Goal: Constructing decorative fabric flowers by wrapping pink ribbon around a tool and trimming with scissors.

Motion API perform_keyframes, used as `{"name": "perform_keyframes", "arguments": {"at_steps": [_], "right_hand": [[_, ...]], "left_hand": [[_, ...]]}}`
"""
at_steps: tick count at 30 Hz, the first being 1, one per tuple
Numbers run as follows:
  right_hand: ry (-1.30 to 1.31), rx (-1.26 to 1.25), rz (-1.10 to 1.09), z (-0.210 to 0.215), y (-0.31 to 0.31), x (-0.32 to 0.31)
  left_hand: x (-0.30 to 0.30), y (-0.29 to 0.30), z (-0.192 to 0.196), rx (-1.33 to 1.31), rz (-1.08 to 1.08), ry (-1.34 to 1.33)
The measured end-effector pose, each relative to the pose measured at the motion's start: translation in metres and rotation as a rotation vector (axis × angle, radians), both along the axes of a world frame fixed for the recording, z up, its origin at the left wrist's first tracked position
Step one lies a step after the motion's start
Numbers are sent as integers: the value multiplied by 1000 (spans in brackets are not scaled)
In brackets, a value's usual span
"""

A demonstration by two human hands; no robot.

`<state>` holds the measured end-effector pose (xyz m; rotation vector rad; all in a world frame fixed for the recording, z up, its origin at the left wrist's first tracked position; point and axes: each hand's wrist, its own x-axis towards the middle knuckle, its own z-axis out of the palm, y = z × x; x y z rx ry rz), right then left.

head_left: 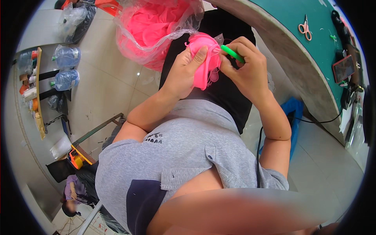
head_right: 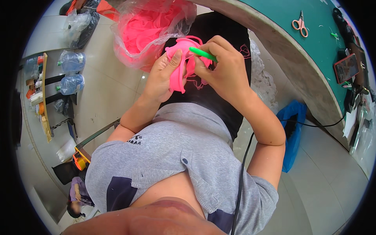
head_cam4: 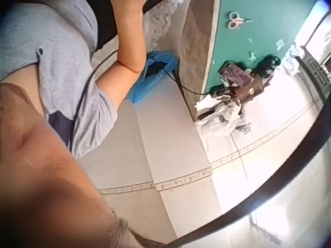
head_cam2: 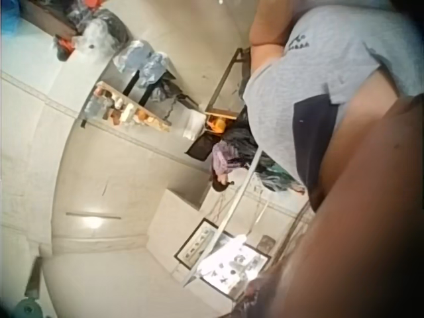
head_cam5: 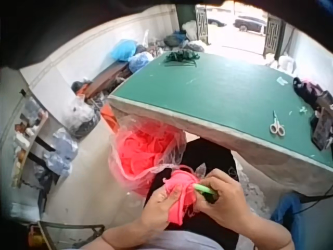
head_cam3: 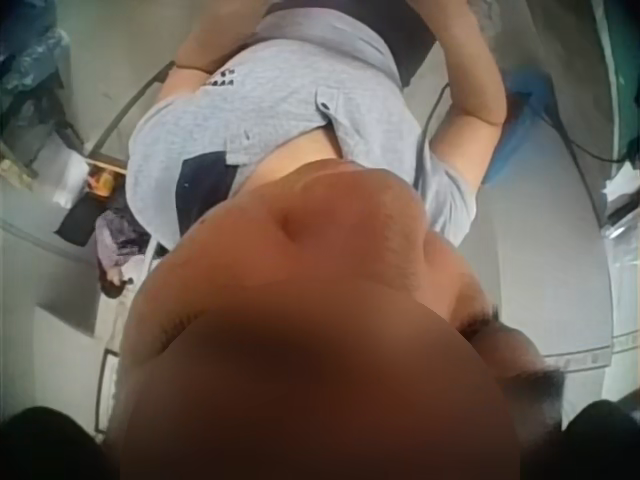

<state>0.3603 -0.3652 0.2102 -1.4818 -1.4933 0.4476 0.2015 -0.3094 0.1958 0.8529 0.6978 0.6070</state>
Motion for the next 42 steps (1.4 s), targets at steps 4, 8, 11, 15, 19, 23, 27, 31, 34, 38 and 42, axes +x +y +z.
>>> {"name": "perform_keyframes", "arguments": {"at_steps": [4,8,11,15,19,23,27,31,34,38,42], "right_hand": [[-125,142,-176,-8,4,11],[-41,19,-138,5,-3,25],[3,8,-155,7,-10,30],[-110,59,-259,1,-16,43],[-304,115,-432,-15,-17,68],[-550,13,-559,-52,-21,100],[-673,-248,-554,-115,-34,134],[-768,-497,-672,-193,-59,196],[-801,-677,-746,-233,-71,233],[-813,-751,-861,-256,-85,269],[-813,-784,-921,-257,-92,276]], "left_hand": [[-12,10,-7,-194,-133,-122],[-16,15,2,-419,-207,-257],[-18,18,2,-507,-228,-312],[-22,22,-3,-609,-273,-412],[-27,27,-2,-672,-334,-498],[-30,31,2,-754,-318,-506],[-45,36,13,-696,-251,-595],[-60,45,25,-523,-210,-771],[-68,57,26,-554,-212,-729],[-79,65,29,-767,-245,-814],[-85,76,28,-815,-262,-844]]}}
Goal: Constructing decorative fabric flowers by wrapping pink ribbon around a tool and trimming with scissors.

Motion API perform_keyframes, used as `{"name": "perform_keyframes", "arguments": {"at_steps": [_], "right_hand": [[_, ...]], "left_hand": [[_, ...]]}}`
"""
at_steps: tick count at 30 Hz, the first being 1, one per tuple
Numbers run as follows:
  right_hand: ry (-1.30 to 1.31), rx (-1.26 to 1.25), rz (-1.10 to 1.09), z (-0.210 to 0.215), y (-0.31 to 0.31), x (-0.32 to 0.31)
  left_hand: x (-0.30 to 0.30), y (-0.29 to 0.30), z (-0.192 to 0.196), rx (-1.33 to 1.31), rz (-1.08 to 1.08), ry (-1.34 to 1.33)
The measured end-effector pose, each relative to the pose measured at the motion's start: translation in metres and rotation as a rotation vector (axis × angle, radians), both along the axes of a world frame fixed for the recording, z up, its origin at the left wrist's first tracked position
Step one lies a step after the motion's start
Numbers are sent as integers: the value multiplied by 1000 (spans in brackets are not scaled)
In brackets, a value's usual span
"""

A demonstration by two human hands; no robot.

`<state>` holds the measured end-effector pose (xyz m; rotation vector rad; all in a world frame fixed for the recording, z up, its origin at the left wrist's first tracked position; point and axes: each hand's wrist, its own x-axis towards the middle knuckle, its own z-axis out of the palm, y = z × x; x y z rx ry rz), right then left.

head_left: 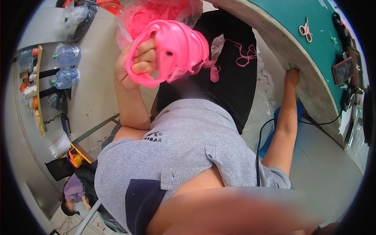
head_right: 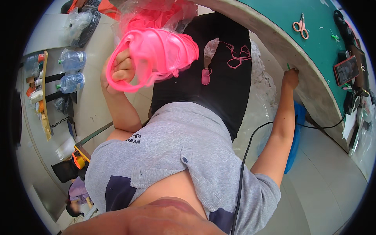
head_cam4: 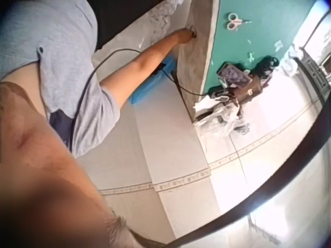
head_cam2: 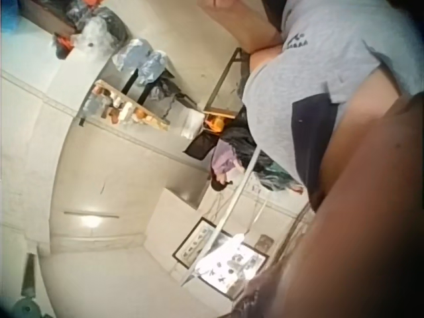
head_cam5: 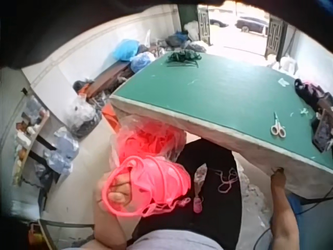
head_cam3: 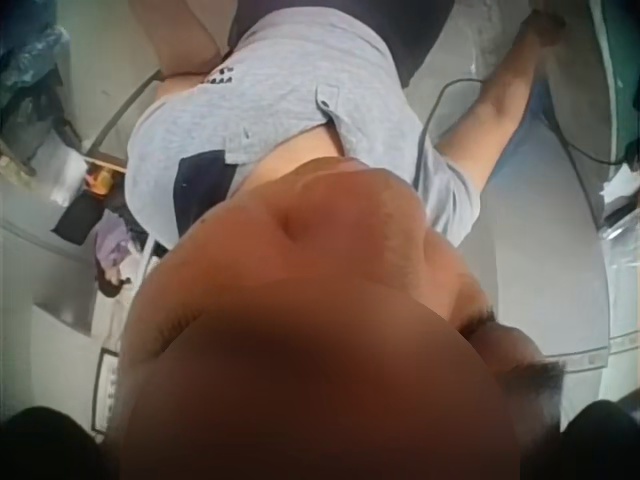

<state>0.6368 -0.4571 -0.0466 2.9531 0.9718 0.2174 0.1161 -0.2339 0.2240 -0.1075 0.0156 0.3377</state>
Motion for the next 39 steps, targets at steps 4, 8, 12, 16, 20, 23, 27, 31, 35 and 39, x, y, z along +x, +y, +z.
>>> {"name": "perform_keyframes", "arguments": {"at_steps": [4,8,12,16,20,23,27,31,35,39], "right_hand": [[269,330,456,32,4,-51],[520,389,677,183,49,-151],[79,614,466,271,76,-131],[-39,354,377,240,108,-45],[-37,153,432,236,127,-25],[30,166,442,247,124,-36],[304,380,666,274,114,-115],[415,574,1237,289,102,-191],[-61,466,1495,290,92,-202],[-157,479,1583,292,93,-206]], "left_hand": [[12,-3,-3,140,122,173],[28,-23,-17,463,237,440],[53,-40,-31,455,226,581],[77,-54,-25,447,24,529],[69,-52,-51,379,-12,379],[65,-48,-46,222,-122,254],[67,-47,-32,129,-186,307],[57,-47,-30,-16,-268,149],[57,-43,-31,-218,-475,26],[54,-43,-26,-330,-567,-159]]}}
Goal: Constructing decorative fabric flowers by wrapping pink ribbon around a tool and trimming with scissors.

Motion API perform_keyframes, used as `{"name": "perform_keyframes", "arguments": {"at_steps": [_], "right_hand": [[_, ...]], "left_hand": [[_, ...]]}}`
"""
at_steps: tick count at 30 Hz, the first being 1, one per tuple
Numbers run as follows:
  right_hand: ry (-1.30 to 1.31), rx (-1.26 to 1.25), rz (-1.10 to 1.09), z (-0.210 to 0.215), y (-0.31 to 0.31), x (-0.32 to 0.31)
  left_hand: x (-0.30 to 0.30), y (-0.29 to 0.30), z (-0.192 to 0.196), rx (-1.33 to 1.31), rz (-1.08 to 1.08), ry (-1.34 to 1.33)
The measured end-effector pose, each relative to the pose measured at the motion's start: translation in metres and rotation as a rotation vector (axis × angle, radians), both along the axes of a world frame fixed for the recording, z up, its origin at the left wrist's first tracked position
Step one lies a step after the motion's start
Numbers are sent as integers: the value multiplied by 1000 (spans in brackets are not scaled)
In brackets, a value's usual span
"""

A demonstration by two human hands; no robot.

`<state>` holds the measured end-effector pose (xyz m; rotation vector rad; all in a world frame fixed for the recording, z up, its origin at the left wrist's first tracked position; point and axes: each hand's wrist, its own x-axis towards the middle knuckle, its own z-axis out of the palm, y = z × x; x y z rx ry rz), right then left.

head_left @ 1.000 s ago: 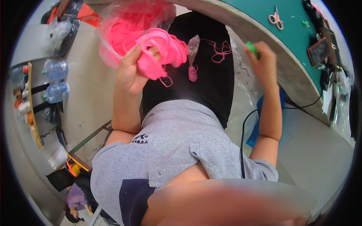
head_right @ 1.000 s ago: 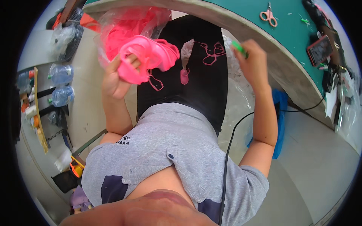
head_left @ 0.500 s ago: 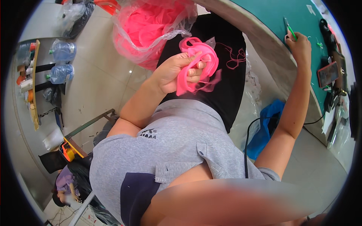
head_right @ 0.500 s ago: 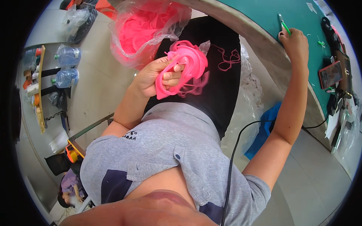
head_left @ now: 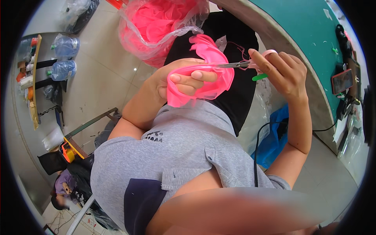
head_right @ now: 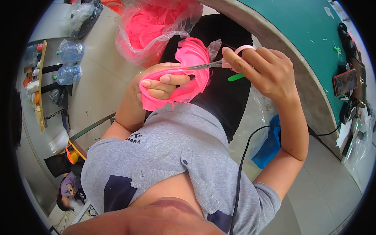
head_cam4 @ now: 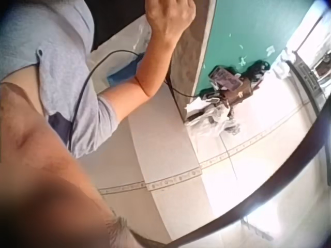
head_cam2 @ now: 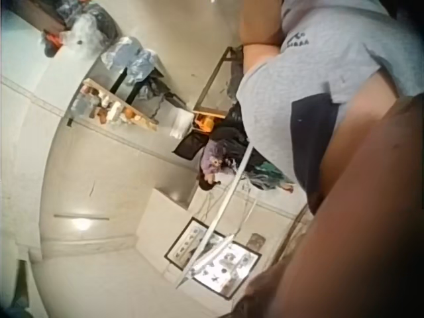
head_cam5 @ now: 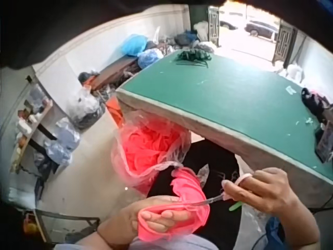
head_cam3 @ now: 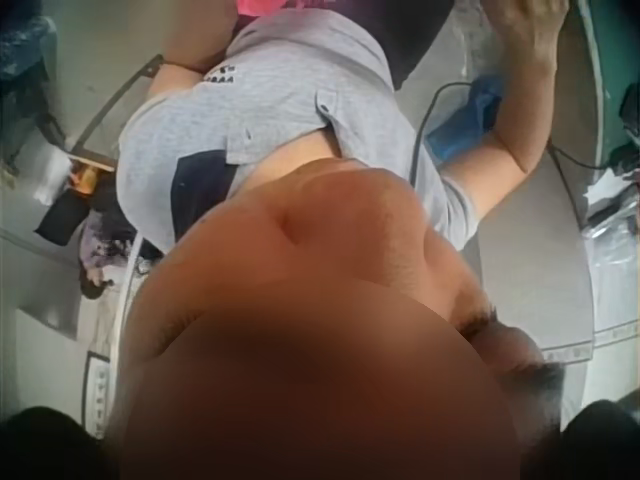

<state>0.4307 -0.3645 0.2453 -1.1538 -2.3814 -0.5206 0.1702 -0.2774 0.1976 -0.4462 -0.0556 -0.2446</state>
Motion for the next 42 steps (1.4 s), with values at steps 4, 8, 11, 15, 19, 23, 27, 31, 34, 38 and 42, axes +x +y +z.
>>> {"name": "perform_keyframes", "arguments": {"at_steps": [4,8,11,15,19,23,27,31,34,38,42], "right_hand": [[-16,81,13,-2,2,-2],[-10,58,17,-3,4,-2],[-8,45,17,-4,5,-1],[24,16,37,-3,6,-1],[95,49,43,-4,6,-1],[20,51,30,1,5,-2],[-44,58,9,2,3,-5],[-62,103,-11,0,4,-5],[-68,74,-6,1,4,-5],[-36,76,9,-4,5,-4],[-32,66,8,-6,4,-4]], "left_hand": [[-5,1,1,-29,-42,83],[-5,2,-3,5,-54,36],[-4,2,-3,-27,-63,29],[-1,2,-3,-40,-48,-33],[-2,2,-3,-38,-50,-15],[-1,2,-8,-5,-51,-30],[1,2,-2,-64,-87,-37],[0,0,4,-62,-71,12],[1,0,7,-56,-51,51],[2,0,-1,-70,-87,-32],[-4,0,-7,6,-42,54]]}}
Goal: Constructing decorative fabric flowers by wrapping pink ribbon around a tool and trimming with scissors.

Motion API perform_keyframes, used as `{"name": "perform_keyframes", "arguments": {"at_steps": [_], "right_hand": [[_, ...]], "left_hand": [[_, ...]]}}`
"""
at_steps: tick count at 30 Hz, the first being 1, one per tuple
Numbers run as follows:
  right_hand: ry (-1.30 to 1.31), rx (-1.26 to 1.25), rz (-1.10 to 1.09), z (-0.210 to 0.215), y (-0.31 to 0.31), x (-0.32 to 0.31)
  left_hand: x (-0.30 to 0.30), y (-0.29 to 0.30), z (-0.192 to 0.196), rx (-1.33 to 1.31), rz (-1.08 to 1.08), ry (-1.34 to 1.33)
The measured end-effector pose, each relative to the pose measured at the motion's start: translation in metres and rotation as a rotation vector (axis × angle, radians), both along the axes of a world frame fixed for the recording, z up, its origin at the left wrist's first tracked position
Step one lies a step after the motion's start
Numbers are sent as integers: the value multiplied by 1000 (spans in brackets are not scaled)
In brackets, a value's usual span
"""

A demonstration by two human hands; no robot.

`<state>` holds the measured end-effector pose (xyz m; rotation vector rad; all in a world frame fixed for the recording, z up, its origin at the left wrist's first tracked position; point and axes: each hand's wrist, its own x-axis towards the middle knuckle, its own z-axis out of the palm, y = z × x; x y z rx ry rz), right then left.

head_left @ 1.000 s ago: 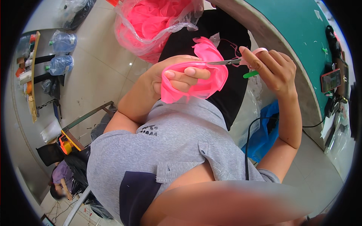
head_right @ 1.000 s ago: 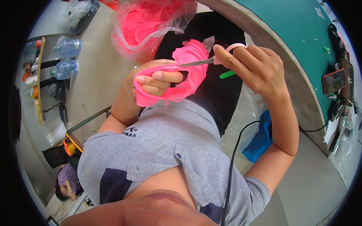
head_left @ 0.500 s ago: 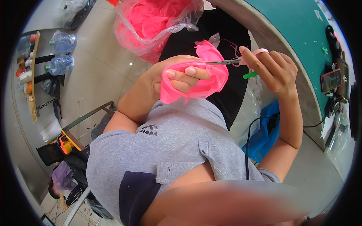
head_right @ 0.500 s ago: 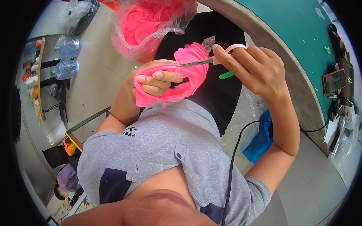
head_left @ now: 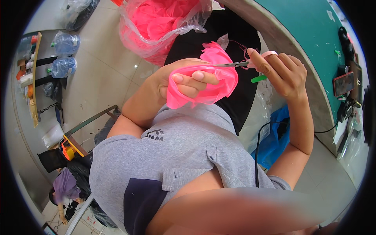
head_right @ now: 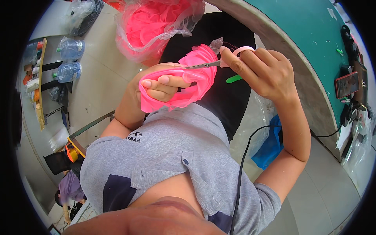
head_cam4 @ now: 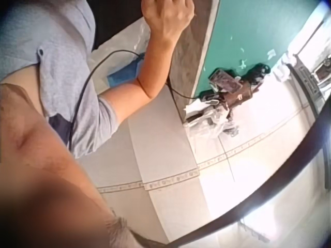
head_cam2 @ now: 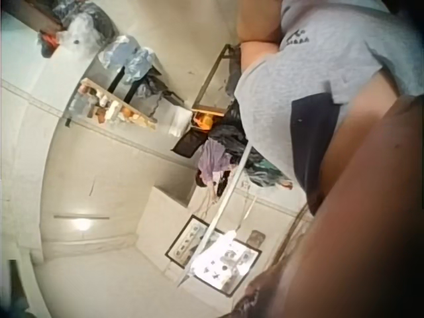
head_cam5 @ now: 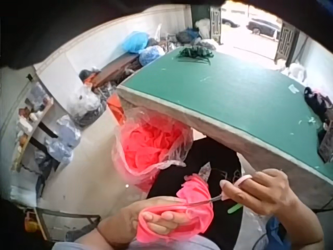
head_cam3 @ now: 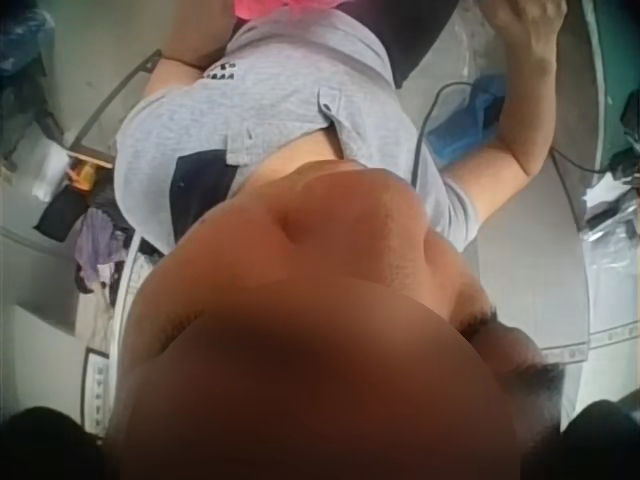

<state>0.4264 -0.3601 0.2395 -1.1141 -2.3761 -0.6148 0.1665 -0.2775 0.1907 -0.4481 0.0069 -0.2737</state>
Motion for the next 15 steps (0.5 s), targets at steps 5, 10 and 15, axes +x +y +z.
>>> {"name": "perform_keyframes", "arguments": {"at_steps": [5,10,15], "right_hand": [[11,12,-3,-3,0,-1],[17,-16,-10,-2,-2,0],[3,10,-21,0,-2,0]], "left_hand": [[2,-1,-7,-22,-12,0],[2,-1,-9,-47,-10,-134],[1,0,-3,-14,3,-65]]}}
